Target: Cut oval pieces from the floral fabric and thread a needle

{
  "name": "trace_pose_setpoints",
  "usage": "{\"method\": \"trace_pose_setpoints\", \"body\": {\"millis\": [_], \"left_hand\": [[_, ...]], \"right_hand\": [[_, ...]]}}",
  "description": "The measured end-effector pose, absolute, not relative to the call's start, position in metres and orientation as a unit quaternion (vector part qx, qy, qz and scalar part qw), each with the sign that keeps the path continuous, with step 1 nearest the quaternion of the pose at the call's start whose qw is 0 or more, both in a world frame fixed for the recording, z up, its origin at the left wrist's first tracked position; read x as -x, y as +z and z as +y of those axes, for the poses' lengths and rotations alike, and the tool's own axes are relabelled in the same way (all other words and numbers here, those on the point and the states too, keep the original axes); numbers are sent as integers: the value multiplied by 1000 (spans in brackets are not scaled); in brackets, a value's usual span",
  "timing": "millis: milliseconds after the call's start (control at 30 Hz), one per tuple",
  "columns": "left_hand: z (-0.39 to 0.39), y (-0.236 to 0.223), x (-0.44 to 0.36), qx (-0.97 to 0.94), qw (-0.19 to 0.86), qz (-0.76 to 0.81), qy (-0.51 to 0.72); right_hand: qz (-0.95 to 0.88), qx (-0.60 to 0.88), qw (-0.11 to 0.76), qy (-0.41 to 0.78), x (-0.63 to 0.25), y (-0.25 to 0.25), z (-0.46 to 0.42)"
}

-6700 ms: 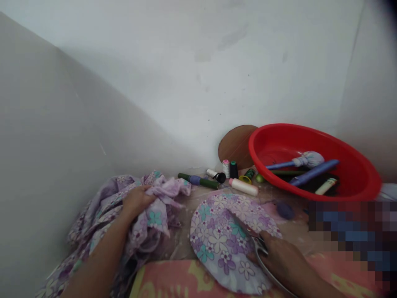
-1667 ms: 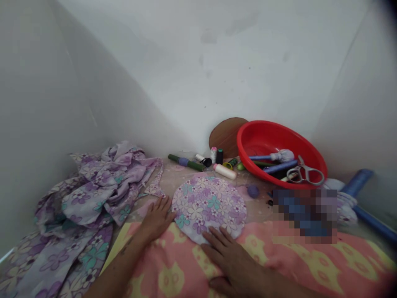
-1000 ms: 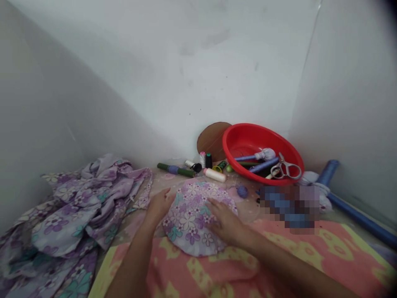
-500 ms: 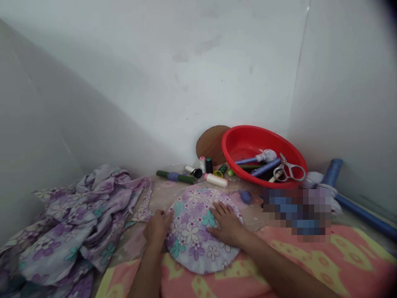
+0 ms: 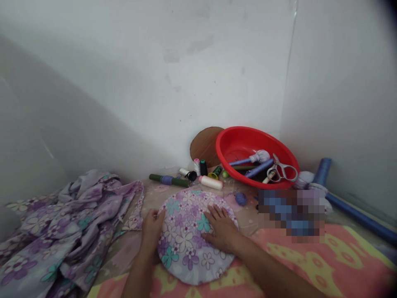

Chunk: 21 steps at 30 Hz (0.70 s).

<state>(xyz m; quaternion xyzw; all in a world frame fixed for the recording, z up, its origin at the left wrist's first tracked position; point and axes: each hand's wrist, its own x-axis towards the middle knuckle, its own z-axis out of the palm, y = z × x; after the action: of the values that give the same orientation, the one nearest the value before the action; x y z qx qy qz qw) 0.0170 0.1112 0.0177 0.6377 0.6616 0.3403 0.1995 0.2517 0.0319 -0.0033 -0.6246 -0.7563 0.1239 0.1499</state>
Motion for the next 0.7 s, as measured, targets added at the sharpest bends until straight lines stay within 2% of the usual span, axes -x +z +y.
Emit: {"method": "trace_pose_setpoints", "body": {"millis": [167, 400, 567, 700], "left_hand": [[113, 16, -14, -587, 296, 650, 382], [103, 21, -10, -558, 447, 596, 366], [94, 39, -24, -514, 541, 529, 404], [88, 63, -51, -464, 642, 427, 436]], "right_hand": [[-768, 607, 190, 80, -251, 3, 30], [-789, 571, 220, 60, -246, 19, 21], [-816, 523, 223, 107, -213, 26, -4], [-782, 564, 251, 87, -188, 18, -15]]}}
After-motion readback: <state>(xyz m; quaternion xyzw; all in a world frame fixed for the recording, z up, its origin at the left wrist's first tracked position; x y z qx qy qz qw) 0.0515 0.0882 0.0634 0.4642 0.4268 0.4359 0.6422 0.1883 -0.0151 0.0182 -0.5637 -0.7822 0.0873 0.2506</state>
